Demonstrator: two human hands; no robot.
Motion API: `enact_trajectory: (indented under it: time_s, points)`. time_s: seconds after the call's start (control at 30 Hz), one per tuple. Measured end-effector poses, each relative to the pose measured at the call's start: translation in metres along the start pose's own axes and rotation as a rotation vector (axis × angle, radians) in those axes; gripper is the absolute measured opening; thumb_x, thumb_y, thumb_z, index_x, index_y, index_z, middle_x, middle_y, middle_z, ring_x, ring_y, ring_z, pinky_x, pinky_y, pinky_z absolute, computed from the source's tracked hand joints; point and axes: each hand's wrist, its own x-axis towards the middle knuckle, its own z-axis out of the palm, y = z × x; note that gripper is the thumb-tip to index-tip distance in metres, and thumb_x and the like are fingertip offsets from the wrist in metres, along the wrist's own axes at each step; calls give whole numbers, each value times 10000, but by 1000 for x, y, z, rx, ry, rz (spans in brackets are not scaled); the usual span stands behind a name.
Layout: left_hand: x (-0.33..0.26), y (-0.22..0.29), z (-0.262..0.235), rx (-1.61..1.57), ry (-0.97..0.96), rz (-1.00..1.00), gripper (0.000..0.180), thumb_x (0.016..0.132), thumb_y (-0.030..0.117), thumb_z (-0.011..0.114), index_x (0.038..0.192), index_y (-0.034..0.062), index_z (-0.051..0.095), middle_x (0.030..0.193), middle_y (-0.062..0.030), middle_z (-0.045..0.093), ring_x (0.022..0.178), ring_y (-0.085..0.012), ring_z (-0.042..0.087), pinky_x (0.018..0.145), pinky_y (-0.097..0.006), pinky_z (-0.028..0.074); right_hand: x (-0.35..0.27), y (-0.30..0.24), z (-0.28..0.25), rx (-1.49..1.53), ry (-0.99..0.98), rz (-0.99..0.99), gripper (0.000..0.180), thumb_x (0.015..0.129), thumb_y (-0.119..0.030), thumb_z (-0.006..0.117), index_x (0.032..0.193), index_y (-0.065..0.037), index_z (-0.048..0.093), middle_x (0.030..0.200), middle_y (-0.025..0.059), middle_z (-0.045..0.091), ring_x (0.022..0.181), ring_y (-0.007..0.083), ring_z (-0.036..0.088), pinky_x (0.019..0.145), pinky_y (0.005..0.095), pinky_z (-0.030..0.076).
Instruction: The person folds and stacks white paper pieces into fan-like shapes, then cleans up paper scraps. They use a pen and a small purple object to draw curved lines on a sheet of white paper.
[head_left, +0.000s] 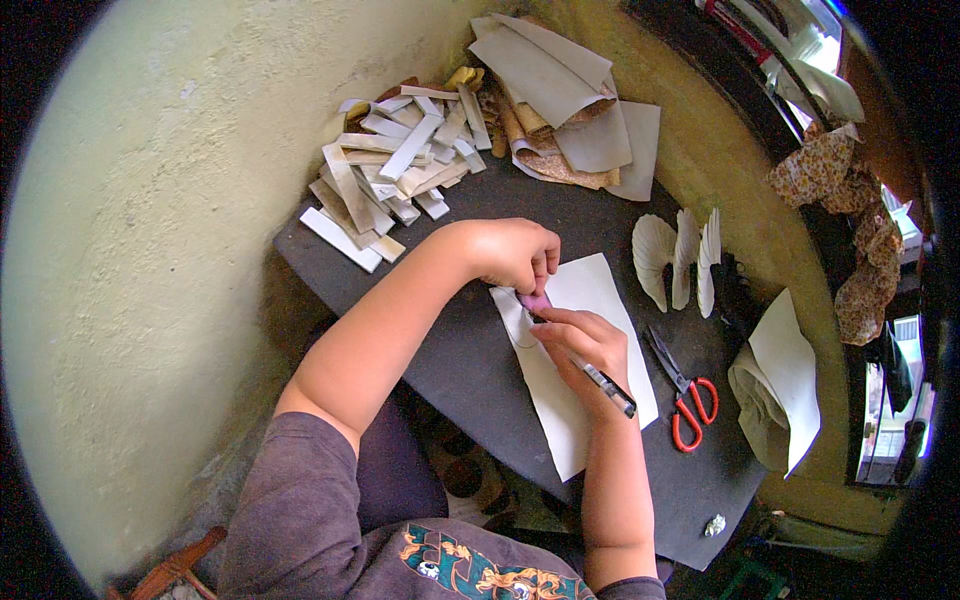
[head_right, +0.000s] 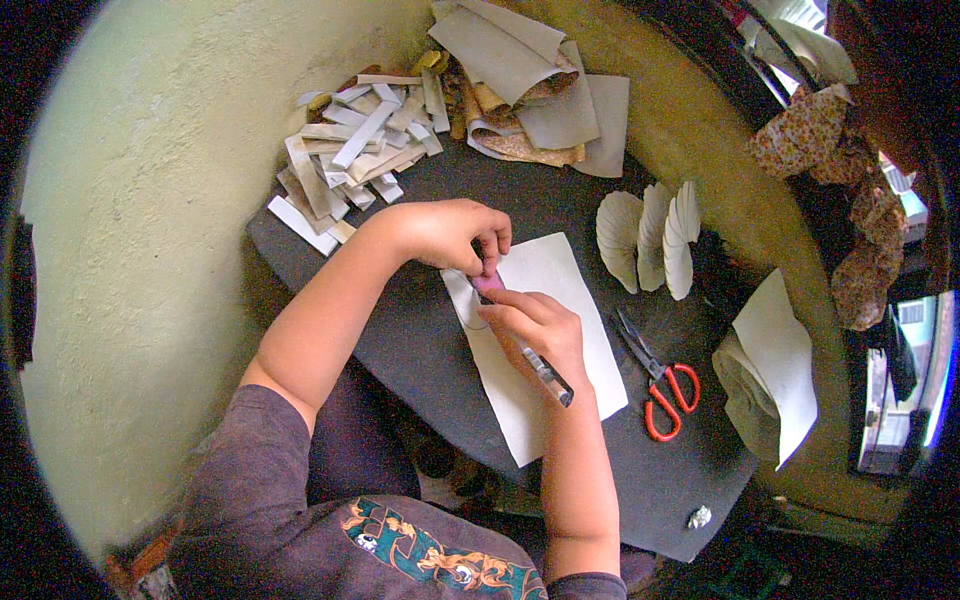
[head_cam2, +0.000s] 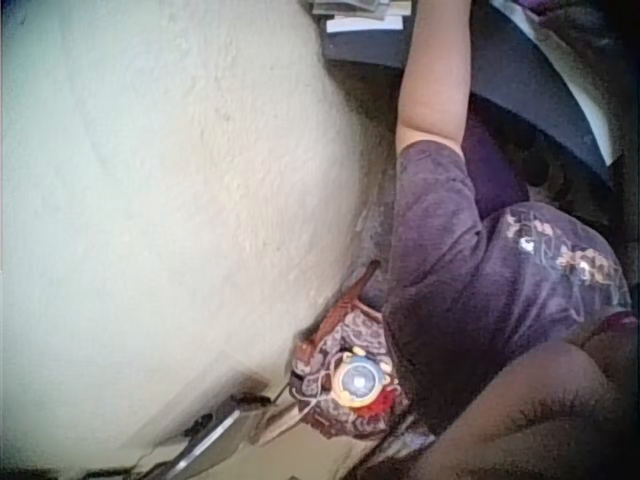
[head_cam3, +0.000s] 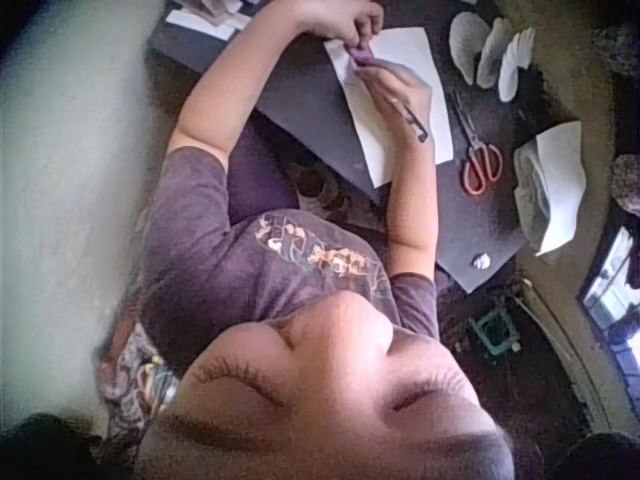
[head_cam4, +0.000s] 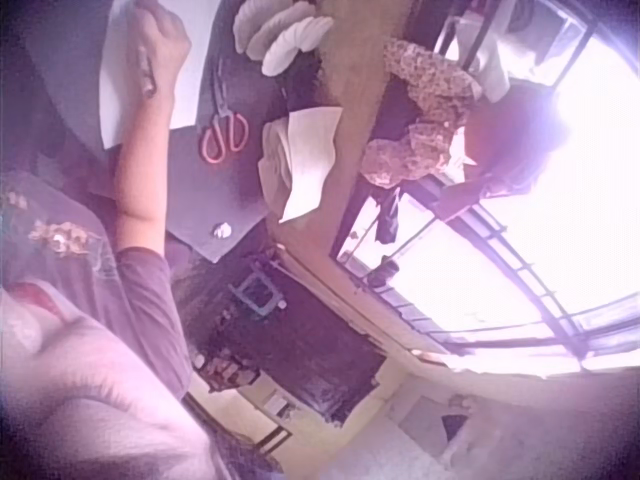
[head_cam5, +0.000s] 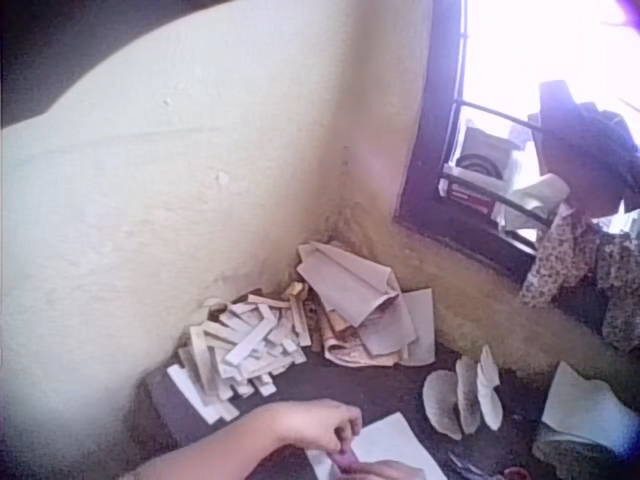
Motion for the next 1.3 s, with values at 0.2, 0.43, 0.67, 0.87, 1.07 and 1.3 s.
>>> enact_trajectory:
  time_s: [0.2,0.43,0.67,0.87,1.07,1.3]
  points:
    - [0,-3,0,2,2,31,354,655,52,622,999,-9,567,881,-107,699,863,-238,652,753,-338,489,1,-4,-3,32,-12,46,174,690,22,702,813,-73,626,888,82,683,730,251,666,645,329,540]
    - [-5,2,1,-40,1,47,354,669,17,593,1022,-2,584,889,-118,692,861,-240,652,768,-343,491,-3,-5,-14,192,-50,184,146,710,-25,671,821,-90,601,854,90,647,727,261,650,642,331,529]
    - [-14,13,14,146,38,52,319,688,51,605,1002,1,637,907,-163,644,854,-280,636,799,-356,500,-4,7,-24,339,241,276,199,719,80,679,872,-36,631,906,116,657,850,220,648,745,310,516]
    - [-17,13,18,272,94,91,342,688,93,628,1021,13,629,928,-176,628,854,-311,634,792,-367,507,1,15,-20,325,355,275,272,700,64,724,947,-39,679,954,123,661,901,238,646,793,302,512]
    - [-20,19,14,265,115,54,253,710,124,640,938,16,616,767,-156,624,766,-299,636,700,-374,497,-3,22,-7,692,511,498,243,826,44,641,1059,-23,628,897,162,648,717,204,656,651,290,531]
    - [-15,32,7,49,234,19,246,800,231,671,878,11,592,706,-102,623,619,-182,588,584,-301,459,-2,22,-12,638,482,530,203,914,-57,556,1113,-23,555,902,117,672,773,171,664,663,261,502]
